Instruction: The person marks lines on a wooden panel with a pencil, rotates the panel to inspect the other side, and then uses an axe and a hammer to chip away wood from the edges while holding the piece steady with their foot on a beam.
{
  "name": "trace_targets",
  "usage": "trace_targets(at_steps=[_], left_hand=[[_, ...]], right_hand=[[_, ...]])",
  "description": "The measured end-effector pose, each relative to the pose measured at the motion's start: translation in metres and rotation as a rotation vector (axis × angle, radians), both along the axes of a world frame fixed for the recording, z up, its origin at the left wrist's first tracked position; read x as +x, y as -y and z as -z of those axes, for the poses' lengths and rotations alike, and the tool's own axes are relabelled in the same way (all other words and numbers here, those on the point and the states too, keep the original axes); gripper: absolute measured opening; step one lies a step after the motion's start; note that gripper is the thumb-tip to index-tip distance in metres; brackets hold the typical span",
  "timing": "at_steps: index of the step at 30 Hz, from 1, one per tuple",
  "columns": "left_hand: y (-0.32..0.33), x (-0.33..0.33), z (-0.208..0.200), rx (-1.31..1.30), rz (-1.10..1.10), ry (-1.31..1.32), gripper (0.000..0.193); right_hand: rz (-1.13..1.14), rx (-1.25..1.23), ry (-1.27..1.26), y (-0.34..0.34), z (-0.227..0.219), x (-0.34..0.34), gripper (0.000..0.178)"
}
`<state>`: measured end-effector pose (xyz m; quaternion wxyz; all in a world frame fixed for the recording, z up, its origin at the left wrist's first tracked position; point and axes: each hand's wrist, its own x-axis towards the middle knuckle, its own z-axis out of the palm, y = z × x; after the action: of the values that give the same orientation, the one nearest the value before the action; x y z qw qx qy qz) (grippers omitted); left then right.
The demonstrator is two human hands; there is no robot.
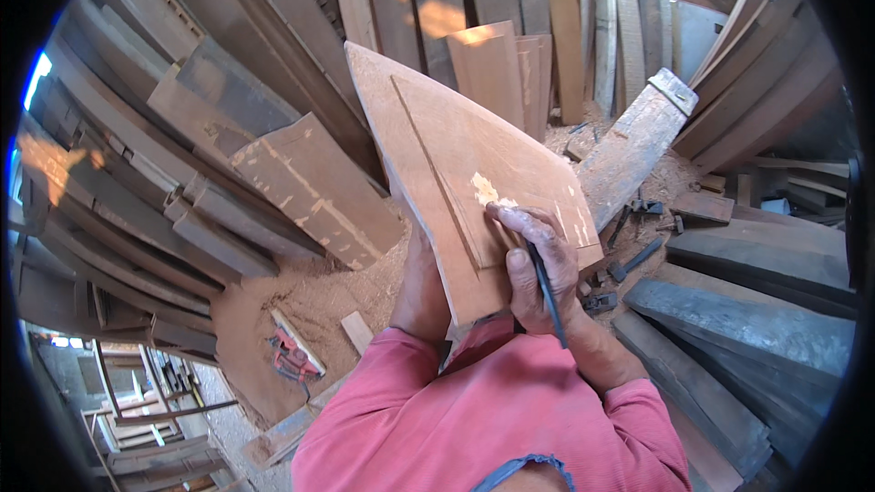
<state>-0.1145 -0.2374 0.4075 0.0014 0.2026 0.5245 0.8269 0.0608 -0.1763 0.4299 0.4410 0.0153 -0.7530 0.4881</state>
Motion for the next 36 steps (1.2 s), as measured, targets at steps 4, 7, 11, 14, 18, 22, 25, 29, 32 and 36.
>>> trace_targets(at_steps=[4, 7, 11, 14, 18, 22, 25, 29, 32, 36], left_hand=[[-0.032, 0.004, -0.037, -0.054, 0.139, -0.097, 0.066], [-0.054, 0.041, -0.063, -0.162, 0.281, -0.153, 0.067], [-0.065, 0.109, -0.057, -0.272, 0.274, -0.335, 0.071], [-0.071, 0.107, -0.058, -0.176, 0.398, -0.354, 0.068], [-0.091, 0.088, -0.062, -0.157, 0.345, -0.295, 0.046], [-0.097, 0.053, -0.070, -0.258, 0.262, -0.396, 0.029], [-0.105, 0.028, -0.080, -0.226, 0.312, -0.422, 0.028], [-0.125, -0.006, -0.070, -0.114, 0.435, -0.346, 0.031], [-0.134, -0.012, -0.080, -0.056, 0.485, -0.293, 0.033], [-0.154, -0.012, -0.105, -0.064, 0.581, -0.333, 0.028]], right_hand=[[0.141, -0.053, 0.018, -0.014, -0.024, -0.001, 0.033], [0.304, -0.061, 0.025, -0.038, -0.034, 0.003, 0.041], [0.399, -0.150, -0.017, -0.059, -0.013, -0.009, 0.038], [0.424, -0.177, -0.115, -0.075, -0.009, -0.020, 0.032], [0.363, -0.271, -0.066, -0.091, -0.020, -0.015, 0.029], [0.454, -0.253, -0.033, -0.123, -0.023, 0.004, 0.034], [0.654, -0.240, -0.063, -0.155, -0.021, 0.027, 0.038], [0.795, -0.347, -0.049, -0.206, 0.004, 0.053, 0.046], [0.802, -0.391, 0.046, -0.222, 0.018, 0.061, 0.047], [0.786, -0.376, 0.099, -0.224, 0.022, 0.066, 0.052]])
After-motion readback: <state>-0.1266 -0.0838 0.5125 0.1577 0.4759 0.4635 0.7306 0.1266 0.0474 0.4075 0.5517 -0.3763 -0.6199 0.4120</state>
